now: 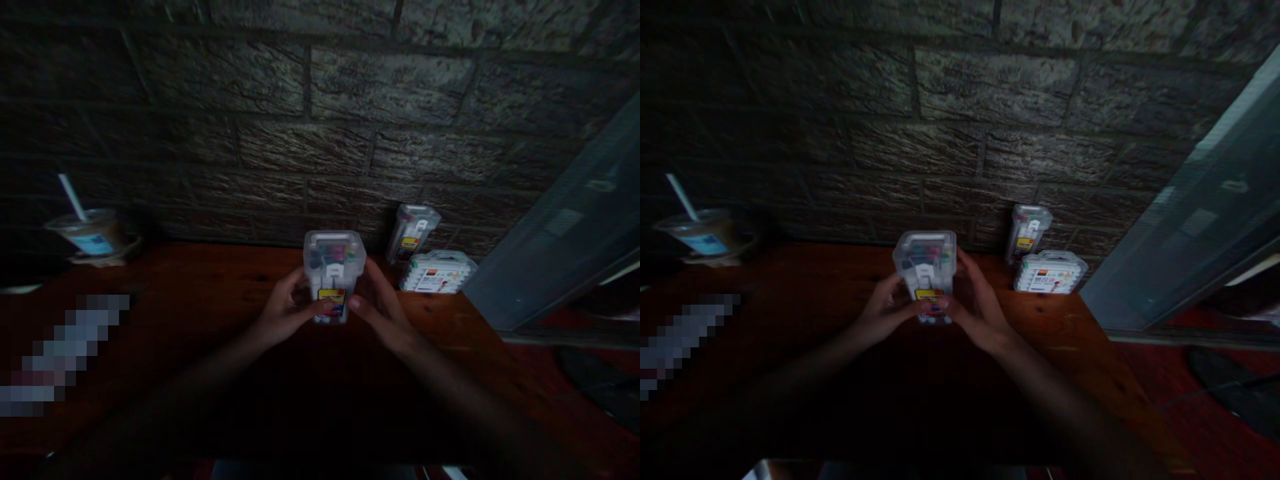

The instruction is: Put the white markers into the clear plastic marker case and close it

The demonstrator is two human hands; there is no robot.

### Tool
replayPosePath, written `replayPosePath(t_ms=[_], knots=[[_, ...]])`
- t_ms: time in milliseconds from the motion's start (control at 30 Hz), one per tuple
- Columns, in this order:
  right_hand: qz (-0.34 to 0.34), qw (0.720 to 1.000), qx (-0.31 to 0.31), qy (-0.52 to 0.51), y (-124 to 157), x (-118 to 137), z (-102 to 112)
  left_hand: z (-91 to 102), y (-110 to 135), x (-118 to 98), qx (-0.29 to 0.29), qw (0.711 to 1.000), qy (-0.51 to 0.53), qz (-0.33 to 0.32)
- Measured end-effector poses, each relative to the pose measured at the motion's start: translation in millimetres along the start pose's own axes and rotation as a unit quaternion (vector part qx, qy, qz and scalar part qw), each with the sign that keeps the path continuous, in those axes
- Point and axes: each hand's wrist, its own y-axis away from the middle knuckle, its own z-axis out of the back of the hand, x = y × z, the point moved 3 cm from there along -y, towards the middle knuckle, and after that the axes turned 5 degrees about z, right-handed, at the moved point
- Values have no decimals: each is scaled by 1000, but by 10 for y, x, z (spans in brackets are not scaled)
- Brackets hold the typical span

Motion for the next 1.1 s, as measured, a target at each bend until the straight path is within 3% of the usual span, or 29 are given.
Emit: replayPosePath(t_ms=[133,300,433,767,1100], knots=[[-72,996,-26,-41,-42,-145,15,-13,-5,-41,-14,999,21,41],[-174,979,-56,-89,-62,-243,8,-35,-29,0,-30,985,59,157],[-230,961,-76,-131,-93,-246,16,-52,-133,-12,0,973,118,200],[-247,952,-78,-164,-121,-333,195,-135,-321,44,13,951,164,260],[-258,951,-58,-161,-128,-335,175,-102,-268,129,30,952,183,244]])
